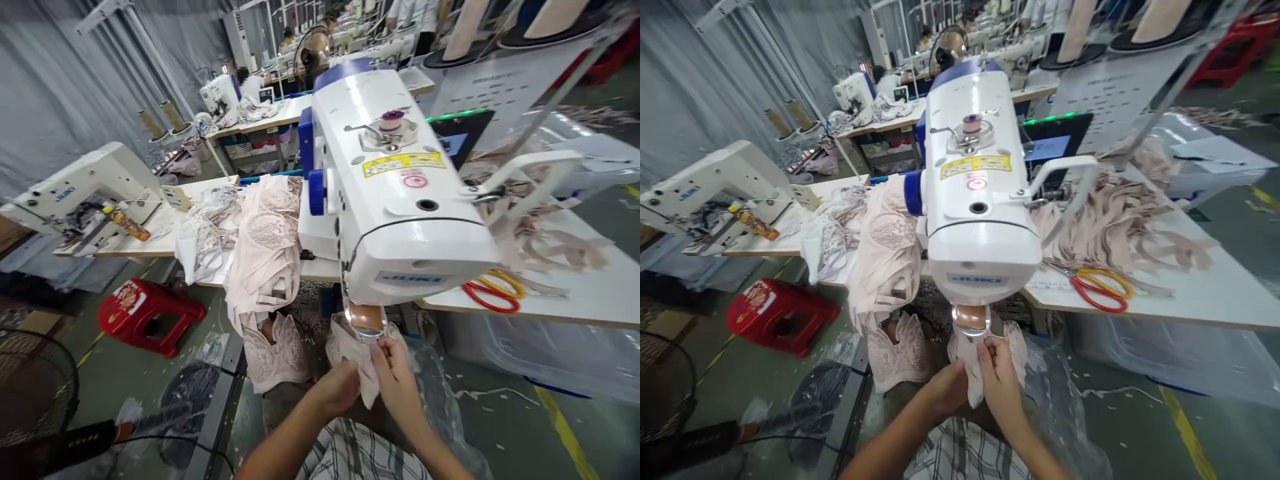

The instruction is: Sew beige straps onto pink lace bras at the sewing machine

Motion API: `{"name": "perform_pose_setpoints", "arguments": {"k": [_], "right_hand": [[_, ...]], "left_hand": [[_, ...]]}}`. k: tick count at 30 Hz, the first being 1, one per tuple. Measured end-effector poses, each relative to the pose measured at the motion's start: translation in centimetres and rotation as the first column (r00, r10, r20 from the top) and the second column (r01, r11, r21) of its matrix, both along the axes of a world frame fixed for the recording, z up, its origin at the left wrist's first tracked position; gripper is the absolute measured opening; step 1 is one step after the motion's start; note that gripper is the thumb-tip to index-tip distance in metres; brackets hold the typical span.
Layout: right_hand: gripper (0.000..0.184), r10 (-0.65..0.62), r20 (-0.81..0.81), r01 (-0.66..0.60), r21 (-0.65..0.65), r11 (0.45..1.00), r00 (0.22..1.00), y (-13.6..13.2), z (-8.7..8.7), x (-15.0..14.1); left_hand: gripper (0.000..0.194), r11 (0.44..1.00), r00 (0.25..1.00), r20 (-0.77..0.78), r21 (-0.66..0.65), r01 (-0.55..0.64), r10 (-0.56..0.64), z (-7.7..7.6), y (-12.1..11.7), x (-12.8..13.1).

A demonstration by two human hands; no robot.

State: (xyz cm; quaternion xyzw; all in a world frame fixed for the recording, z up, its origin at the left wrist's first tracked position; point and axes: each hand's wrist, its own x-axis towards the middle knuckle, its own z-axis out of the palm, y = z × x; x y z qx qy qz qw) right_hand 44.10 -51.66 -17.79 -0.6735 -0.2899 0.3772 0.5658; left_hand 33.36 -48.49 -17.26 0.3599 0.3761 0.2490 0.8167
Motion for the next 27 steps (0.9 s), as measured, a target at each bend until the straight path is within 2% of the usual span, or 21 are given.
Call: {"name": "perform_pose_setpoints", "arguments": {"k": [2, 4, 6, 7, 8, 9, 11, 13, 14, 16, 17, 18, 19, 21, 23, 25, 27], "right_hand": [[0.048, 0.002, 0.097, -0.003, 0.004, 1.000, 0.995, -0.4, -0.3, -1.4], [0.048, 0.000, 0.138, 0.001, -0.004, 1.000, 0.990, -0.6, -0.7, -2.1], [0.044, 0.051, 0.149, -0.049, -0.016, 0.999, 0.988, -0.8, -0.8, -1.9], [0.042, 0.115, 0.160, -0.111, -0.033, 0.993, 0.980, -1.0, -0.7, -1.4], [0.040, 0.175, 0.196, -0.169, -0.047, 0.984, 0.965, -1.2, -0.5, -0.7], [0.038, 0.208, 0.262, -0.202, -0.051, 0.978, 0.942, -1.5, -0.2, 0.1], [0.035, 0.197, 0.457, -0.217, -0.008, 0.976, 0.867, -2.0, 0.6, 2.1], [0.033, 0.234, 0.608, -0.319, 0.034, 0.947, 0.759, -2.4, 1.7, 3.9], [0.031, 0.333, 0.627, -0.429, 0.003, 0.903, 0.704, -2.6, 2.2, 4.5], [0.022, 0.594, 0.557, -0.650, -0.121, 0.750, 0.580, -2.7, 3.3, 5.2], [0.020, 0.683, 0.500, -0.712, -0.173, 0.681, 0.532, -2.8, 3.6, 5.3], [0.018, 0.731, 0.452, -0.737, -0.207, 0.643, 0.511, -2.8, 3.9, 5.3], [0.017, 0.746, 0.422, -0.738, -0.224, 0.636, 0.515, -2.9, 3.9, 5.3], [0.016, 0.715, 0.399, -0.691, -0.230, 0.685, 0.575, -3.1, 3.7, 5.3], [0.019, 0.622, 0.392, -0.576, -0.242, 0.780, 0.678, -3.1, 3.2, 5.7], [0.025, 0.464, 0.414, -0.395, -0.246, 0.885, 0.783, -3.1, 2.8, 6.4], [0.028, 0.303, 0.457, -0.231, -0.207, 0.951, 0.836, -3.1, 2.8, 6.7]], "left_hand": [[0.079, 0.988, 0.986, 0.061, -0.023, -0.152, 0.153, -0.1, -0.4, 0.8], [0.074, 0.952, 0.948, 0.087, -0.032, -0.306, 0.307, 0.1, -0.9, 1.1], [0.066, 0.907, 0.906, 0.044, -0.010, -0.421, 0.421, 0.5, -1.1, 0.9], [0.063, 0.902, 0.902, -0.007, 0.033, -0.431, 0.431, 0.8, -1.0, 0.6], [0.060, 0.914, 0.914, -0.069, 0.104, -0.393, 0.400, 1.2, -0.8, 0.2], [0.056, 0.935, 0.934, -0.134, 0.182, -0.304, 0.330, 1.6, -0.5, -0.4], [0.052, 0.956, 0.963, -0.245, 0.290, -0.037, 0.112, 2.6, 0.4, -1.5], [0.051, 0.932, 0.949, -0.298, 0.305, 0.198, -0.104, 3.5, 1.2, -2.6], [0.049, 0.911, 0.930, -0.314, 0.295, 0.289, -0.193, 3.9, 1.5, -3.0], [0.043, 0.862, 0.885, -0.349, 0.291, 0.415, -0.308, 4.5, 1.9, -3.5], [0.040, 0.836, 0.861, -0.369, 0.291, 0.465, -0.350, 4.6, 2.0, -3.6], [0.037, 0.815, 0.841, -0.384, 0.289, 0.502, -0.382, 4.8, 2.0, -3.6], [0.034, 0.808, 0.831, -0.392, 0.282, 0.518, -0.396, 4.8, 2.0, -3.6], [0.028, 0.820, 0.833, -0.398, 0.268, 0.505, -0.383, 5.0, 2.2, -3.5], [0.027, 0.843, 0.846, -0.402, 0.259, 0.471, -0.349, 5.3, 2.5, -3.3], [0.032, 0.873, 0.872, -0.384, 0.254, 0.417, -0.304, 5.8, 2.9, -3.2], [0.038, 0.923, 0.912, -0.339, 0.219, 0.316, -0.231, 6.3, 3.2, -3.0]]}}
